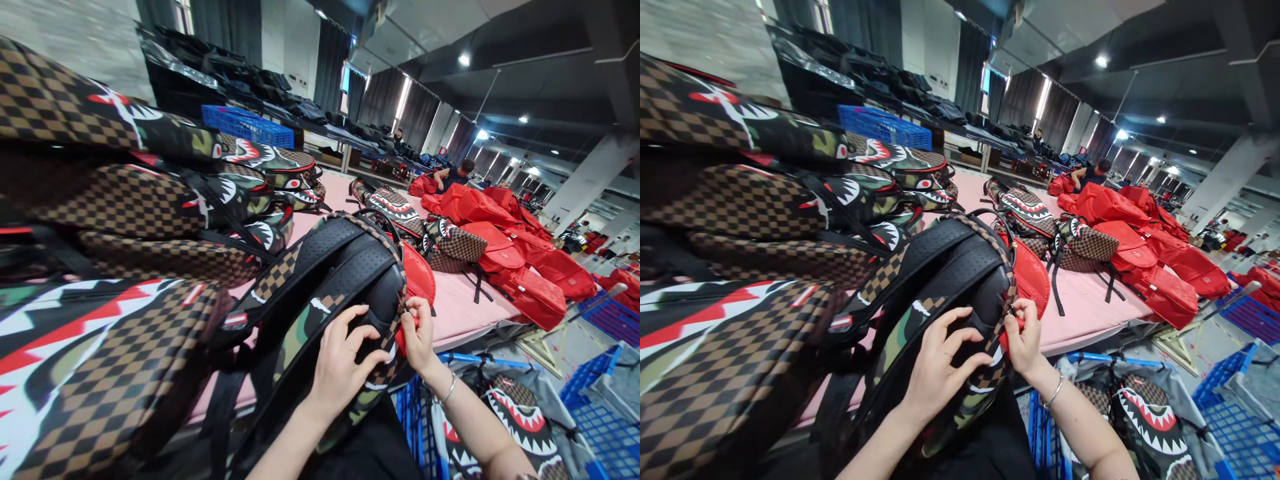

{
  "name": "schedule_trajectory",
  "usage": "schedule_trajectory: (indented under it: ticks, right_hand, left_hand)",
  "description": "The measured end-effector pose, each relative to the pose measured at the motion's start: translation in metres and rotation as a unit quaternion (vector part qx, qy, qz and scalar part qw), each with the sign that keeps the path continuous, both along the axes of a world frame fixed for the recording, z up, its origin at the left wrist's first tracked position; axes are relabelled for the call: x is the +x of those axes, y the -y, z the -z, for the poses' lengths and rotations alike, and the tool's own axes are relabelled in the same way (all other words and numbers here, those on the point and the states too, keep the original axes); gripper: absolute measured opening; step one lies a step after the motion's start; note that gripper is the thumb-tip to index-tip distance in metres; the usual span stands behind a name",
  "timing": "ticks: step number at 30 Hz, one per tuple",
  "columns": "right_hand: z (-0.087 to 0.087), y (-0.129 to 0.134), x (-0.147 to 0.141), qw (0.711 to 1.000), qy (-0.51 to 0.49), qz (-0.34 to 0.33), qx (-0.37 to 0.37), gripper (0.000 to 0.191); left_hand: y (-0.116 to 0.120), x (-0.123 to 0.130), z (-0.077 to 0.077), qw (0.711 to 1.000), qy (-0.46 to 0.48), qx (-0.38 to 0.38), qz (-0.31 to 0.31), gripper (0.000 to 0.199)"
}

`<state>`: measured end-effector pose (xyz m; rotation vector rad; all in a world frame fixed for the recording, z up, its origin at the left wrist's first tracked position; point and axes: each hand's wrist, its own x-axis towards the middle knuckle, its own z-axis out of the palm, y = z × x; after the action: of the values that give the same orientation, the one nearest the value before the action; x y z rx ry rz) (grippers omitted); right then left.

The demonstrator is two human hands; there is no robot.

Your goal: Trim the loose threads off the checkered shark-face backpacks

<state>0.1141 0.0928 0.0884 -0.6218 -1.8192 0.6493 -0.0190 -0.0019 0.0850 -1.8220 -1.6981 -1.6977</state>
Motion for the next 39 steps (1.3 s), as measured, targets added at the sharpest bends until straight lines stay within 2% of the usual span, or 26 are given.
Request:
schedule_trajectory:
  ticks: [3,7,14,18,22,24,27,31,35,39]
  right_hand:
    - [-0.003,0.001,-0.002,1.0,-0.004,-0.008,-0.002,0.017]
    - [-0.004,-0.001,0.0,1.0,-0.004,0.002,0.004,0.016]
    - [-0.004,0.002,0.008,1.0,0.022,-0.012,0.011,0.015]
    - [-0.008,0.007,0.011,0.998,0.047,-0.01,0.027,0.015]
    - [-0.021,0.012,0.022,0.995,0.096,-0.004,0.041,0.018]
    - [-0.033,0.016,0.033,0.988,0.127,0.005,0.083,0.021]
    - [-0.054,0.026,0.054,0.956,0.22,0.013,0.193,0.019]
    - [-0.074,0.044,0.073,0.877,0.37,0.03,0.306,0.013]
    - [-0.08,0.057,0.071,0.821,0.456,0.059,0.337,0.017]
    - [-0.077,0.059,0.065,0.795,0.481,0.08,0.361,0.017]
  left_hand:
    - [0.003,0.013,0.003,0.998,0.0,0.02,-0.064,0.008]
    - [0.004,0.022,0.0,0.997,0.0,0.027,-0.074,0.005]
    - [0.005,0.023,-0.001,0.992,-0.089,0.078,-0.039,0.009]
    - [0.007,0.024,-0.002,0.991,-0.103,0.085,-0.011,0.012]
    - [0.008,0.025,-0.005,0.995,-0.082,0.061,0.021,0.01]
    - [0.008,0.027,-0.005,0.996,-0.059,0.049,0.037,0.009]
    - [0.007,0.03,-0.005,0.998,-0.027,0.038,0.042,0.008]
    - [0.005,0.033,-0.004,0.999,-0.001,0.029,0.032,0.008]
    - [0.004,0.034,-0.005,0.999,0.013,0.026,0.03,0.008]
    - [0.005,0.035,-0.007,0.999,0.017,0.029,0.027,0.008]
